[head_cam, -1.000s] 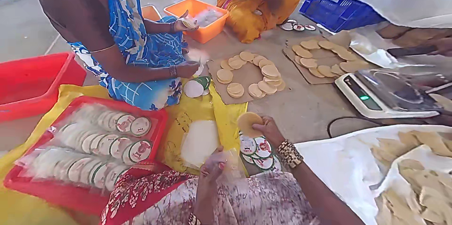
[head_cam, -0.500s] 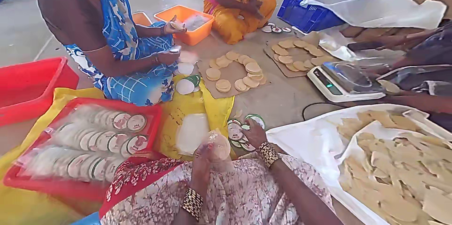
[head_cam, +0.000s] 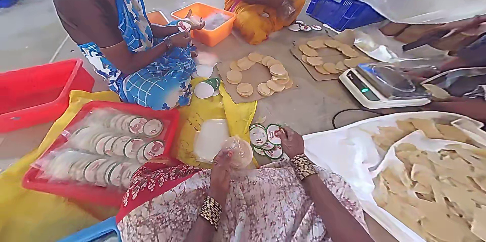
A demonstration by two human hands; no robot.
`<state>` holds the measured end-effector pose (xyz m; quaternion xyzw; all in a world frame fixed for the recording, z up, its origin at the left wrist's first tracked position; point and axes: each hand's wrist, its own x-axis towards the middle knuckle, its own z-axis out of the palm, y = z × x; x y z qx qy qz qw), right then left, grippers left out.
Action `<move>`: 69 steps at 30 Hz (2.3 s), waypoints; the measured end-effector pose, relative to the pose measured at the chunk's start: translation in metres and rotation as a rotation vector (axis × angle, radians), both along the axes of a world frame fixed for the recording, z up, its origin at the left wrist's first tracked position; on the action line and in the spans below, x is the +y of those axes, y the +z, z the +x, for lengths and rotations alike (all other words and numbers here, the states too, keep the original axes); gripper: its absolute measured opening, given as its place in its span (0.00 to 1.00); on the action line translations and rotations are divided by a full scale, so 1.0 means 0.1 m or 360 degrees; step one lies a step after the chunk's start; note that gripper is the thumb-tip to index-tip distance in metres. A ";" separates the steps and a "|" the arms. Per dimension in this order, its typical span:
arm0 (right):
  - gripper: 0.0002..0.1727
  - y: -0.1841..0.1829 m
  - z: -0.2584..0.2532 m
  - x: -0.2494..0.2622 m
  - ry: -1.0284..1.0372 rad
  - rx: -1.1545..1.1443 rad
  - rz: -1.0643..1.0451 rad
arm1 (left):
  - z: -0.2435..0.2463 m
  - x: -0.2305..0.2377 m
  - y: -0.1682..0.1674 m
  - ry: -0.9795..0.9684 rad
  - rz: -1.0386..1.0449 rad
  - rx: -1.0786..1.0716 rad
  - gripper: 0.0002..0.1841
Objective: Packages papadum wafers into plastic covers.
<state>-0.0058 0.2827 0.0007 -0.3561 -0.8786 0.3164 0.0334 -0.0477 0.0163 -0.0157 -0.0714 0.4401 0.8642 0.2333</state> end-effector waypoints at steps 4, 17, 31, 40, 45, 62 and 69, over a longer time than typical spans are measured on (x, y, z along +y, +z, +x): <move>0.07 0.25 0.09 -0.28 -0.0091 0.0804 -0.0501 | 0.02 0.00 0.03 -0.0098 0.0205 -0.0079 0.10; 0.28 0.27 0.01 -0.93 0.0454 0.0133 -0.0873 | 0.11 -0.03 -0.01 -0.0379 0.0291 0.0087 0.07; 0.21 0.10 0.18 -0.69 0.0640 -0.0794 0.0227 | 0.23 -0.17 0.52 0.0205 -0.0594 0.1714 0.04; 0.15 0.50 0.52 -0.60 0.0238 0.0653 -0.0159 | 0.61 -0.38 1.06 0.0282 -0.0456 0.1942 0.08; 0.16 1.35 0.91 -0.75 0.0149 0.1440 -0.0501 | 0.79 -0.39 1.27 0.0216 -0.0340 0.1916 0.08; 0.13 2.47 1.79 -1.10 0.1282 0.1802 -0.0746 | 1.27 -0.46 1.45 0.0209 -0.0542 0.2225 0.07; 0.11 2.51 1.93 -1.13 0.1030 0.1816 -0.0711 | 1.31 -0.50 1.54 0.0275 -0.0476 0.2129 0.04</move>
